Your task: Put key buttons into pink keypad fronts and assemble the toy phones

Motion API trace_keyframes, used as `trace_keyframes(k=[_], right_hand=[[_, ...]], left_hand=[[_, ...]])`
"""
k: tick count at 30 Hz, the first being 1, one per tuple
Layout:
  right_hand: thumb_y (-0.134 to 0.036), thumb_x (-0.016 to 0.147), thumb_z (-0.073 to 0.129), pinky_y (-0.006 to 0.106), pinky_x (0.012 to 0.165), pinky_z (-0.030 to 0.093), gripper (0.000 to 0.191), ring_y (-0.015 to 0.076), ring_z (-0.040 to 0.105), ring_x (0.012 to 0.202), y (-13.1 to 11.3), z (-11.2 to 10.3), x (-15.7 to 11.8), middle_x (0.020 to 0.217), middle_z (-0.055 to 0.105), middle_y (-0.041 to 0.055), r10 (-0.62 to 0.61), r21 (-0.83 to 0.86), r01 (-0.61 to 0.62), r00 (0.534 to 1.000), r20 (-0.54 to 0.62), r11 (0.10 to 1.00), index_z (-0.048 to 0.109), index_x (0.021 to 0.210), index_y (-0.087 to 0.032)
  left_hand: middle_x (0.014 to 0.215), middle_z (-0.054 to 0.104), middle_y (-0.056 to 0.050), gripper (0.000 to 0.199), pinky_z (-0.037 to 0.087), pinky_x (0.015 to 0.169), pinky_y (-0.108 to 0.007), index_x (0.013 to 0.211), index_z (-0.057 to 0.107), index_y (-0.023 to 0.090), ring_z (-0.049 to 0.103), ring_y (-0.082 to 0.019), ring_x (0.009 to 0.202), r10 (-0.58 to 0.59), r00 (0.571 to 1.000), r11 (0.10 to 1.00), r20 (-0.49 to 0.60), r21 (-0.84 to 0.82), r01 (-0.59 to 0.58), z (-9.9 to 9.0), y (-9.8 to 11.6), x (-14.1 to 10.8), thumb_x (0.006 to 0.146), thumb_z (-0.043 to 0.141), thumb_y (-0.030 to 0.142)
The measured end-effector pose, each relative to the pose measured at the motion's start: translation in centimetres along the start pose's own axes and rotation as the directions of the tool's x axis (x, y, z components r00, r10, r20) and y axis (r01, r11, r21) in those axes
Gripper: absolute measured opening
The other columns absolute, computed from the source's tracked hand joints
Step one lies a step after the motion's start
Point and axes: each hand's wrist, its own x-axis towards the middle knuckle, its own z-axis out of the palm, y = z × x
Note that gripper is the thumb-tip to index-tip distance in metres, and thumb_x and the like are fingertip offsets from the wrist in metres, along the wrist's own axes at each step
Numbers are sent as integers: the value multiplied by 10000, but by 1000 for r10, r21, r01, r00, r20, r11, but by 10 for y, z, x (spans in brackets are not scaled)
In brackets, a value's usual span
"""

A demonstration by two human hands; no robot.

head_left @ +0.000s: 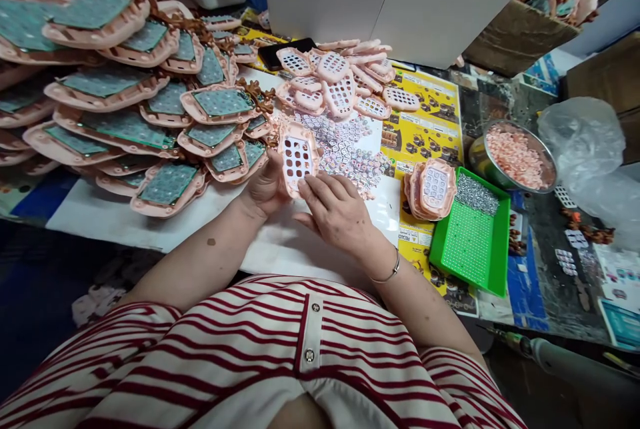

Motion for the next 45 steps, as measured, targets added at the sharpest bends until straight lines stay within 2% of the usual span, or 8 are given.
trace_keyframes(k=[5,12,16,20,25,28,36,45], right_hand=[[-493,1011,409,430,993,418,488,274,526,1213,19,-6,-8,1296,624,154,155,62,-154,988,-1,986,554,1327,-150],[-206,915,456,421,766,378,278,310,537,918,96,-7,-19,1036,648,208,632,-251,-582,683,366,774,643,1099,-115],[-238,939,446,382,723,358,288,266,536,862,101,9,-10,1002,650,192,617,-204,-590,683,391,781,643,1111,-118],[-259,981,383,382,744,403,304,219,566,831,100,15,-8,906,664,130,696,22,-705,704,141,708,669,987,-155],[-419,952,504,333,657,538,307,140,602,686,106,18,-24,893,658,51,848,704,-642,520,106,305,610,1127,-190],[-431,933,552,353,676,587,339,149,641,723,97,18,-30,944,670,57,810,796,-529,581,85,295,587,1184,-206],[-204,944,531,487,965,552,191,235,586,1175,54,-2,-25,1266,555,71,484,322,-372,768,-420,870,706,957,-279],[-138,948,512,408,843,566,276,194,622,1014,51,-7,-23,1130,621,56,361,251,-281,855,-373,926,712,1041,-303]], left_hand=[[1099,722,-73,819,573,861,-332,1195,650,161,629,-305,1186,24,1000,1000,-3,-11,-24,0,2,-2,616,769,728],[1166,694,-71,902,600,748,-331,1372,536,265,711,-261,957,71,996,997,-57,-13,-72,1,3,-2,639,730,755],[1202,675,-92,892,602,790,-344,1348,553,253,688,-296,1072,80,992,996,-93,46,-76,2,2,-1,646,700,784],[1200,675,-108,901,601,829,-366,1331,564,229,679,-303,1093,96,988,994,-120,62,-89,3,5,1,646,681,804],[1187,694,-101,824,598,812,-365,1365,554,255,684,-317,1082,54,991,998,-123,28,-51,3,4,0,722,659,760],[1168,709,-87,852,603,802,-345,1355,569,259,706,-287,1026,67,995,998,-80,-4,-67,2,1,-1,671,720,743],[1151,722,-72,829,621,778,-336,1220,657,220,717,-284,996,59,998,998,-7,-20,-59,-3,-1,1,584,775,738],[1124,727,-60,844,609,776,-321,1312,607,229,713,-297,1015,36,999,996,26,-80,-34,-1,0,-1,608,829,638]])
